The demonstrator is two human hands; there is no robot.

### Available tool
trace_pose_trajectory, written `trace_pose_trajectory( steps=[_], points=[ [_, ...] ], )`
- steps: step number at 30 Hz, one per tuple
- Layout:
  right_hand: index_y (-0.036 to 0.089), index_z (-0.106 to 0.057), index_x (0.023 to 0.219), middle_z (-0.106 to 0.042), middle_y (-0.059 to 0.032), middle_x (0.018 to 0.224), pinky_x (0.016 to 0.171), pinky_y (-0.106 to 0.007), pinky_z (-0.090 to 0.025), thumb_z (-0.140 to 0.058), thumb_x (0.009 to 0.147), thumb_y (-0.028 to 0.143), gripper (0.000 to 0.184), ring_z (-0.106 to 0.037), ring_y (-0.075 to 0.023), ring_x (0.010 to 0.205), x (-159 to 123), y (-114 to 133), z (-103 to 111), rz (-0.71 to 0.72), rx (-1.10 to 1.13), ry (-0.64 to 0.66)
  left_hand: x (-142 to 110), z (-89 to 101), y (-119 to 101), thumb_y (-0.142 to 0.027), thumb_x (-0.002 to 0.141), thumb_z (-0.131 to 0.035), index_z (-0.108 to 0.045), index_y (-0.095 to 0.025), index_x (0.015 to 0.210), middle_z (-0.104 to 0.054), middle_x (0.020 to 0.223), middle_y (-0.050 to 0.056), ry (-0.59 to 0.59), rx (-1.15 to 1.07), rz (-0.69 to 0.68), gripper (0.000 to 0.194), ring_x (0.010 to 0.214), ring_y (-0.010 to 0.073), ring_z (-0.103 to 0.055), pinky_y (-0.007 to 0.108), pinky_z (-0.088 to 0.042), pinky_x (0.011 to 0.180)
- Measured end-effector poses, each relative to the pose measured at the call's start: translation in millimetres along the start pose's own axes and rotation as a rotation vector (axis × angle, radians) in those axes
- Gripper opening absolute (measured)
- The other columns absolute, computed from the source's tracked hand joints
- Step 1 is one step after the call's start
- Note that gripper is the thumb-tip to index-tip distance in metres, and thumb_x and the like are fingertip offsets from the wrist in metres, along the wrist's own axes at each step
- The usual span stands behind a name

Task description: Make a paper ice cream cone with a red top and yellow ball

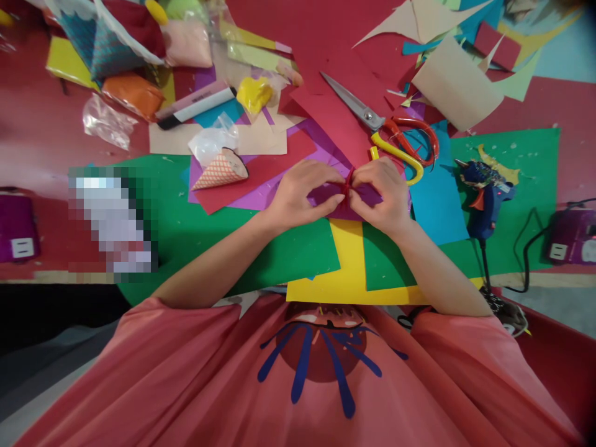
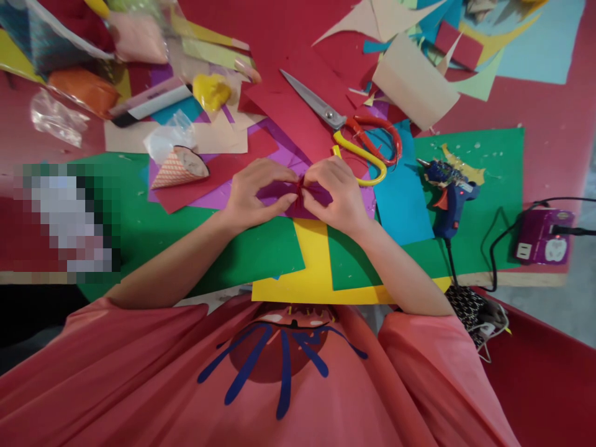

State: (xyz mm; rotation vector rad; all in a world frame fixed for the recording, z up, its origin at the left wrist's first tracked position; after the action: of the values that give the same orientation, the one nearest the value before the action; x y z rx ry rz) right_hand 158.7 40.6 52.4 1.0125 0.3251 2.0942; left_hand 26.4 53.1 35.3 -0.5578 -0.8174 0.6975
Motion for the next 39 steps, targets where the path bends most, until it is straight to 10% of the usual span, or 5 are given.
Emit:
trace_pose_trajectory(
  steps=[39],
  points=[
    [0.022, -0.057, 0.078, -0.066, 0.0010, 0.073, 0.068, -0.033, -0.051, -0.063, 0.087, 0.017, 0.012, -0.061, -0.0150, 0.070, 3.9, -0.8, -3.9, -0.141, 0.290, 0.034, -2.0, -4.5, 2.9, -0.027, 0.095, -0.053, -0.060, -0.019, 0.082, -0.066, 0.074, -0.001, -0.001, -0.031, 0.037, 0.017, 0.069, 0.0095, -0.059, 0.023, -0.045, 0.068]
  ],
)
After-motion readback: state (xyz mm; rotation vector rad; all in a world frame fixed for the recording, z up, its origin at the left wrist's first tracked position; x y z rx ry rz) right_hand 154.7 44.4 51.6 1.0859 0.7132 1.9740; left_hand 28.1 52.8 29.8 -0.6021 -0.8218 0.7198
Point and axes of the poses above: each hand's wrist, its own x-axis towards the middle knuckle, its own z-axis out of the back of the hand, y = z × x, the point moved 8 cm from there along x, towards the middle knuckle
